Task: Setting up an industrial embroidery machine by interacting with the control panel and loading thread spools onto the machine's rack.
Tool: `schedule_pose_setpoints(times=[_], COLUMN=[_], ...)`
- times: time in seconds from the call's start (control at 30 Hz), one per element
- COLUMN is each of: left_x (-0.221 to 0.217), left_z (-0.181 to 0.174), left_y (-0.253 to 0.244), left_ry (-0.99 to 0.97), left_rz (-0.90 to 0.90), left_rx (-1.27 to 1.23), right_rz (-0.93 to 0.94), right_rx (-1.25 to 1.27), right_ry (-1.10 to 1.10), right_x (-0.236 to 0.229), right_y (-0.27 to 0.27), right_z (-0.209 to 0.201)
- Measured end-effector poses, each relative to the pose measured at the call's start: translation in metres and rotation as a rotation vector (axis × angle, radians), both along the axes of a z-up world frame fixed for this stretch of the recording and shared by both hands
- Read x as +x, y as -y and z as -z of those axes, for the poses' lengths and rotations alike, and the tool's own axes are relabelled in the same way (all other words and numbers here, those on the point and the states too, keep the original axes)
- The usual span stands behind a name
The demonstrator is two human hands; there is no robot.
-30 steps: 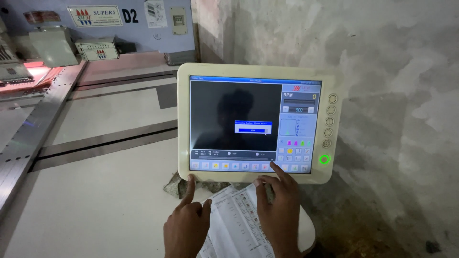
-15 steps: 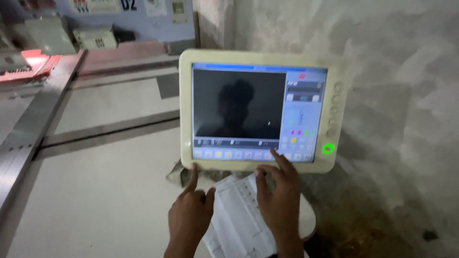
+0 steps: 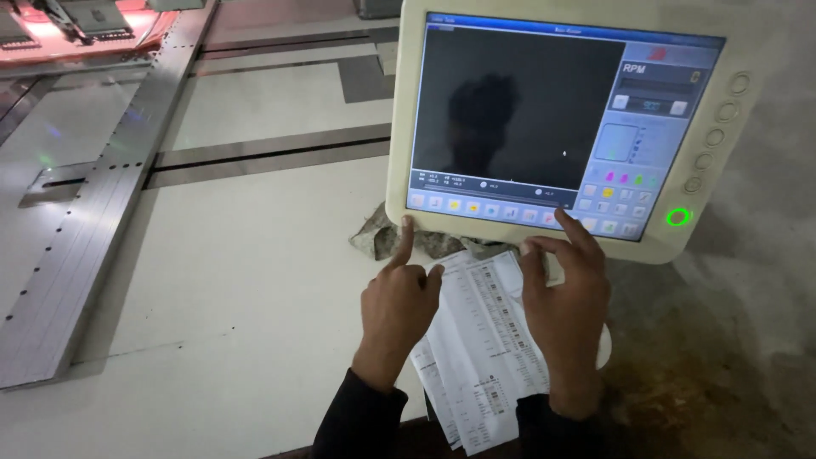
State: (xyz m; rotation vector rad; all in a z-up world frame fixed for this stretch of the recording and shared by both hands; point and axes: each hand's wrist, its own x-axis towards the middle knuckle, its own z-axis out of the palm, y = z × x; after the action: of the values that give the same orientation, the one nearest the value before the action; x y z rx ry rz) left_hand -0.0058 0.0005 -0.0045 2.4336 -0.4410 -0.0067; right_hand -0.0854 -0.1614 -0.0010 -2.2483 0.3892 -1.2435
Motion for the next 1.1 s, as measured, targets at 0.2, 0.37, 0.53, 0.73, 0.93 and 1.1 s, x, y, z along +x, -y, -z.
schedule_pose_setpoints(times=[0.2,0.37,0.53,0.73,0.93,1.1], left_x=[0.001,0.001,0.002,0.002,0.001,0.0], left_z=[0.001,0.003,0.001,0.0,0.0,-0.006], left_y=[0.0,0.0,0.002,0.001,0.001,-0.001], left_ry=[0.023,0.017,0.019,0.023,0.007,-0.026], left_rz=[0.01,0.011,0.003,0.005,0.004,0.004], left_rx=[-0.013,-0.007,-0.004,-0.003,-0.006,0.02], right_rz=[-0.014,-0.033,-0.044,-0.042,-0.026,-0.018], right_rx=[0.004,0.022,0.026,0.032,0.052,-0.062], right_ry=[-0.007,-0.012,-0.012,-0.027,-0.044,-0.007], right_x=[0.001,-0.002,-0.001,-0.002,-0.001,0.002], right_y=[0.001,-0.002,0.001,0.002,0.001,0.005], right_z=[-0.001,-0.005,-0.005,-0.005,-0.007,0.003])
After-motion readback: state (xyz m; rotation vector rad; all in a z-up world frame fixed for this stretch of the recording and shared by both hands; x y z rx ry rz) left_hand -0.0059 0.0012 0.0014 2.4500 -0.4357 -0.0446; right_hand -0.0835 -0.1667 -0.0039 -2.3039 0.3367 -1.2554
